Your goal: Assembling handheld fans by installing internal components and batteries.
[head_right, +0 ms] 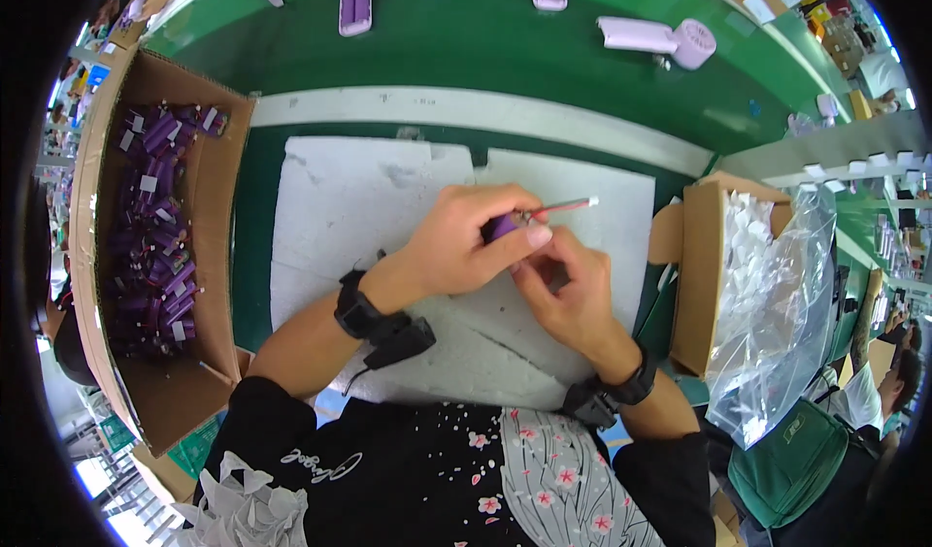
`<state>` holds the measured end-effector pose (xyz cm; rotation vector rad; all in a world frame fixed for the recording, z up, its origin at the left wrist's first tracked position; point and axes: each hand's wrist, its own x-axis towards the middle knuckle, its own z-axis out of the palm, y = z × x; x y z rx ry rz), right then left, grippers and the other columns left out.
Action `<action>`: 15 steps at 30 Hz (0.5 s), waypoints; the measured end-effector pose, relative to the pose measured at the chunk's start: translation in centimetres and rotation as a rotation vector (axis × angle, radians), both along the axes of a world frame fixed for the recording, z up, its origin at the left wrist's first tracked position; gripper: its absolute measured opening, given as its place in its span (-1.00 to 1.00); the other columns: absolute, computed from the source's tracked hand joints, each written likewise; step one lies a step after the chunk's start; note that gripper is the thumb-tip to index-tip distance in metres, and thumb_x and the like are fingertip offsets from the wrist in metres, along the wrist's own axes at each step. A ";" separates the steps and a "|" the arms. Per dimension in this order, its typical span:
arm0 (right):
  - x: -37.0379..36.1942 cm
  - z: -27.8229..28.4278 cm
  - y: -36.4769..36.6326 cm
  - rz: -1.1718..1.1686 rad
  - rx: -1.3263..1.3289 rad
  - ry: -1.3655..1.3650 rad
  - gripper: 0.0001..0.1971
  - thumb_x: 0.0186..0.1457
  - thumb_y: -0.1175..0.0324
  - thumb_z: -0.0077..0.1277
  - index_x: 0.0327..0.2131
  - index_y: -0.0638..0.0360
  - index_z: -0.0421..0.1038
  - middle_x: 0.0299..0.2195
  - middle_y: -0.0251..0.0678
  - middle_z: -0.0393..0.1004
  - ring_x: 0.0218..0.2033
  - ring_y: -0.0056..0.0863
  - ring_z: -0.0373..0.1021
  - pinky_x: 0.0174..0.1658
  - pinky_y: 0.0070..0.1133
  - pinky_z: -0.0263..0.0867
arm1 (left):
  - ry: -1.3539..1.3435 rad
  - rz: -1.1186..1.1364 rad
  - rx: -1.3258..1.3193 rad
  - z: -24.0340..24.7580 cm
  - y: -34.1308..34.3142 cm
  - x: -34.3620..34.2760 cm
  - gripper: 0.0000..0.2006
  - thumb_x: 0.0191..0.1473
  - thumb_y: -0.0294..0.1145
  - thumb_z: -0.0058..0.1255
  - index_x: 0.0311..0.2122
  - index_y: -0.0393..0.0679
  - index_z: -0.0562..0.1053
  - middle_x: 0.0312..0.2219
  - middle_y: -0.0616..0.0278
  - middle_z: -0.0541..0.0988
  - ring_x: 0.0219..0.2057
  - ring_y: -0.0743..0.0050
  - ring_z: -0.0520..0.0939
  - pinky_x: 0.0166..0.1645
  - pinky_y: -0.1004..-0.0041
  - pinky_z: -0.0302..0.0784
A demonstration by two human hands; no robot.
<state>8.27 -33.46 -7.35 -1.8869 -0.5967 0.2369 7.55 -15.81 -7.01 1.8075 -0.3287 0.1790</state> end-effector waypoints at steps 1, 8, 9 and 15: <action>0.0 0.5 0.0 0.011 -0.010 -0.041 -0.89 0.00 0.51 0.13 -0.38 0.24 0.41 -0.59 -0.37 0.47 -0.63 -0.71 0.36 -0.54 -0.70 0.26 | -0.010 0.004 0.016 0.8 0.1 -0.2 -0.74 0.06 -0.22 0.09 -0.33 -0.25 0.48 -0.62 0.13 0.47 -0.64 0.32 0.47 -0.51 0.44 0.36; -0.4 -0.3 -0.4 0.008 -0.007 -0.014 -0.94 0.04 0.53 0.09 -0.38 0.26 0.42 -0.56 -0.34 0.52 -0.62 -0.70 0.37 -0.53 -0.69 0.28 | -0.088 0.069 -0.039 -0.8 -0.7 -0.3 -0.75 0.09 -0.25 0.05 -0.32 -0.28 0.47 -0.61 0.10 0.46 -0.62 0.30 0.48 -0.50 0.43 0.37; -0.6 -0.2 -0.4 -0.034 0.018 0.054 -0.94 0.04 0.54 0.07 -0.37 0.27 0.42 -0.55 -0.34 0.53 -0.61 -0.70 0.38 -0.52 -0.70 0.29 | -0.110 0.081 -0.048 -0.7 -0.7 -0.4 -0.75 0.09 -0.25 0.05 -0.32 -0.28 0.47 -0.61 0.10 0.46 -0.62 0.30 0.48 -0.50 0.43 0.37; -0.3 0.2 -0.6 -0.254 0.221 0.224 -0.96 0.08 0.59 0.00 -0.36 0.32 0.44 -0.53 -0.34 0.54 -0.55 -0.68 0.42 -0.47 -0.71 0.34 | 0.108 0.112 -0.240 -0.1 -1.1 -0.7 -0.75 0.19 -0.25 -0.05 -0.29 -0.27 0.47 -0.58 0.24 0.50 -0.62 0.61 0.43 -0.51 0.52 0.33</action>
